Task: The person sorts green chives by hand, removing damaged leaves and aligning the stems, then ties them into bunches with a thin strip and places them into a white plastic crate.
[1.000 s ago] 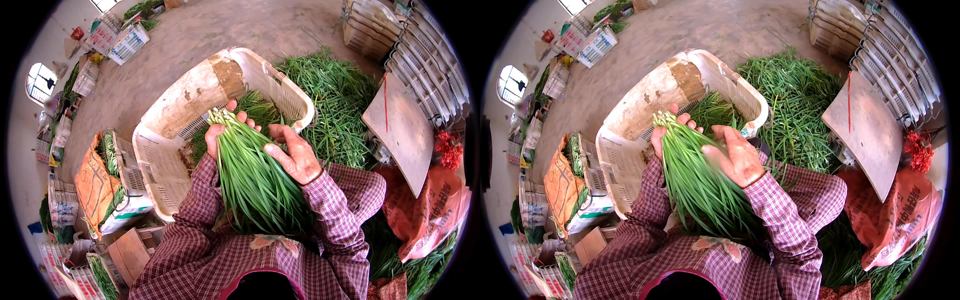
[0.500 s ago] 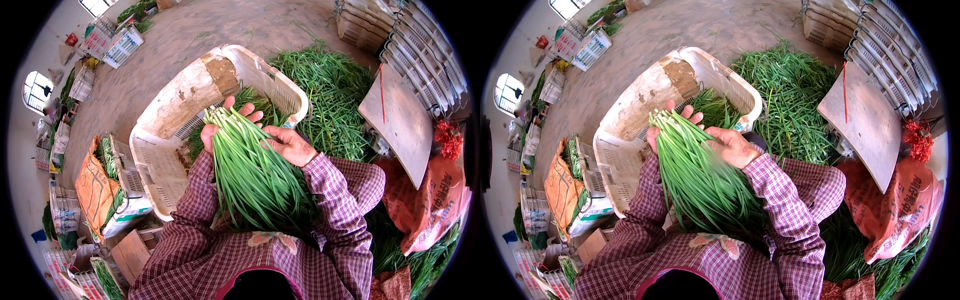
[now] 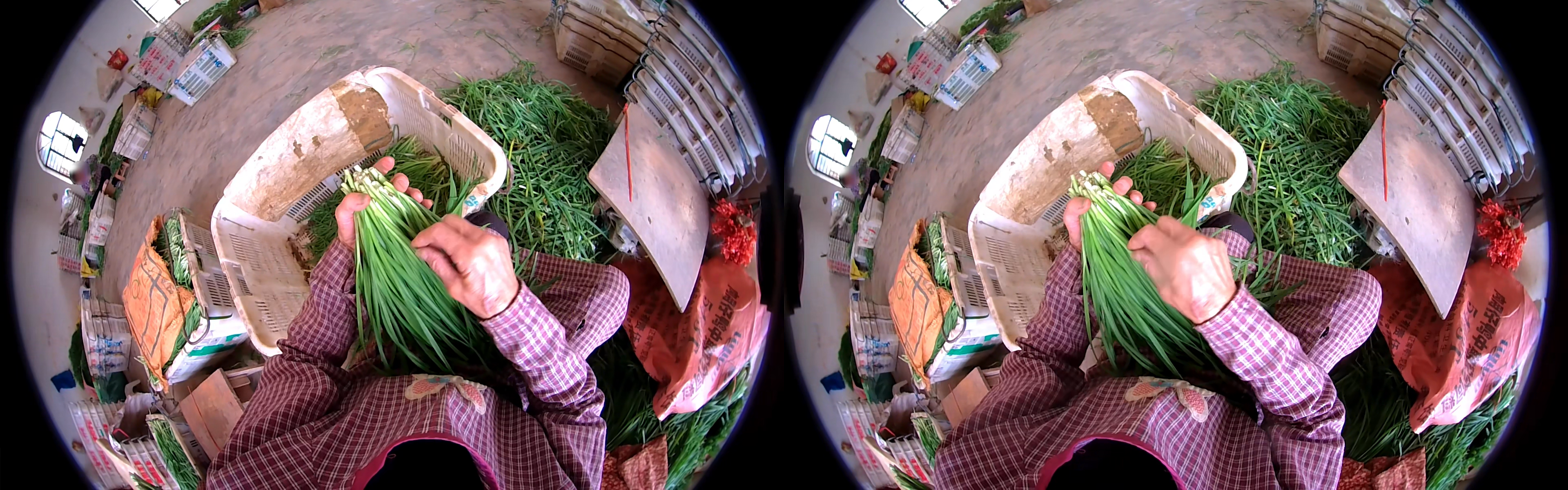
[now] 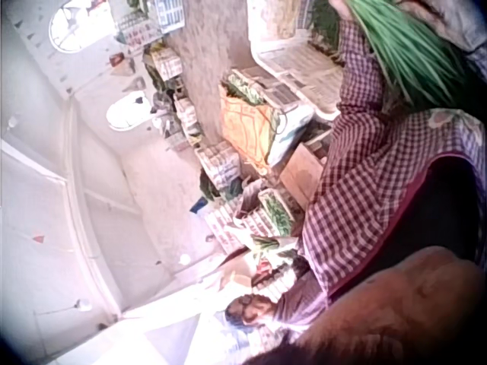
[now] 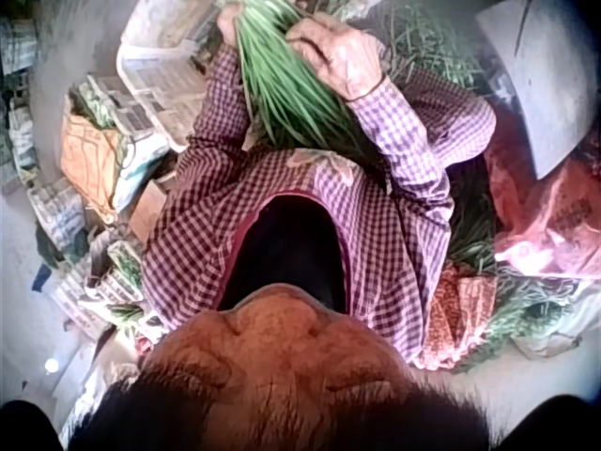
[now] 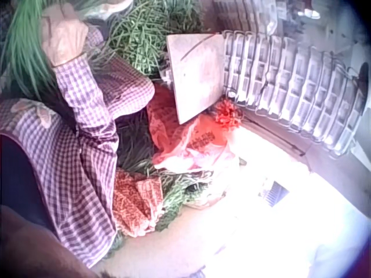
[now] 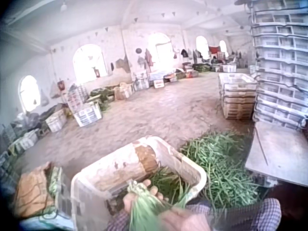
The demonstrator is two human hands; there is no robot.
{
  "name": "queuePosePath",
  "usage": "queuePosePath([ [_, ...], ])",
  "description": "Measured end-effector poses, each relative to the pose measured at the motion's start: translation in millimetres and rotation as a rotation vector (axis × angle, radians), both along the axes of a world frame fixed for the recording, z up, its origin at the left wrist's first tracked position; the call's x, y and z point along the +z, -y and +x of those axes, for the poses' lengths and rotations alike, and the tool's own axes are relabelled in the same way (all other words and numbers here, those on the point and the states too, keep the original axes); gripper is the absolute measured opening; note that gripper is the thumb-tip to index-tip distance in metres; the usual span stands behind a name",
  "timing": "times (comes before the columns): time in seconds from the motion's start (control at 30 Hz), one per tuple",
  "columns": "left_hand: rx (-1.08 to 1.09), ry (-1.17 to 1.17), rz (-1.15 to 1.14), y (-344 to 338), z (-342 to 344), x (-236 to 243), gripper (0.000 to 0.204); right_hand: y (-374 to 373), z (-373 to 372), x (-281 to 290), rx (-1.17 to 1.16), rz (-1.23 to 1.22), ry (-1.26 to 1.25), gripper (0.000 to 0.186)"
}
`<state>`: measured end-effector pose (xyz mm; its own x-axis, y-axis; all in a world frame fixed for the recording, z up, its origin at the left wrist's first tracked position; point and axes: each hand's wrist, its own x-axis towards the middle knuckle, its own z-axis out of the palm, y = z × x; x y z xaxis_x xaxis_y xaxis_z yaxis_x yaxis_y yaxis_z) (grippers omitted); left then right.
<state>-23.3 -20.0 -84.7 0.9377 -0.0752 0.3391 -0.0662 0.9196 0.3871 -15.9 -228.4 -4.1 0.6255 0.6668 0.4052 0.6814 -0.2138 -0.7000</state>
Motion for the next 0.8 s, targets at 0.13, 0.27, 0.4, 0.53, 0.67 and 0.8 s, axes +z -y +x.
queuePosePath([
  [0.13, 0.075, -0.118, 0.118, 6.2, -2.5, 8.5, 0.059, -5.3, -6.9, -15.8, -0.138, -0.078, 0.135, 0.015],
  [0.27, 0.067, -0.105, 0.124, 3.9, -3.1, 7.9, 0.06, -6.2, -7.3, -21.3, -0.207, -0.117, 0.229, 0.017],
  [0.4, 0.067, -0.12, 0.137, 4.2, -3.5, 8.0, 0.062, -6.5, -7.3, -22.7, -0.203, -0.161, 0.243, 0.017],
  [0.53, 0.001, -0.075, 0.05, 5.8, -2.7, 10.1, 0.063, -6.0, -14.2, -15.6, -0.231, -0.153, 0.253, 0.016],
  [0.67, 0.012, -0.067, 0.067, 6.0, -4.0, 11.8, 0.064, -9.3, -32.0, -11.6, -0.223, -0.136, 0.255, 0.015],
  [0.8, 0.009, -0.048, 0.086, 8.2, -3.8, 14.3, 0.064, -16.4, -46.7, -12.9, -0.14, -0.076, 0.165, 0.015],
])
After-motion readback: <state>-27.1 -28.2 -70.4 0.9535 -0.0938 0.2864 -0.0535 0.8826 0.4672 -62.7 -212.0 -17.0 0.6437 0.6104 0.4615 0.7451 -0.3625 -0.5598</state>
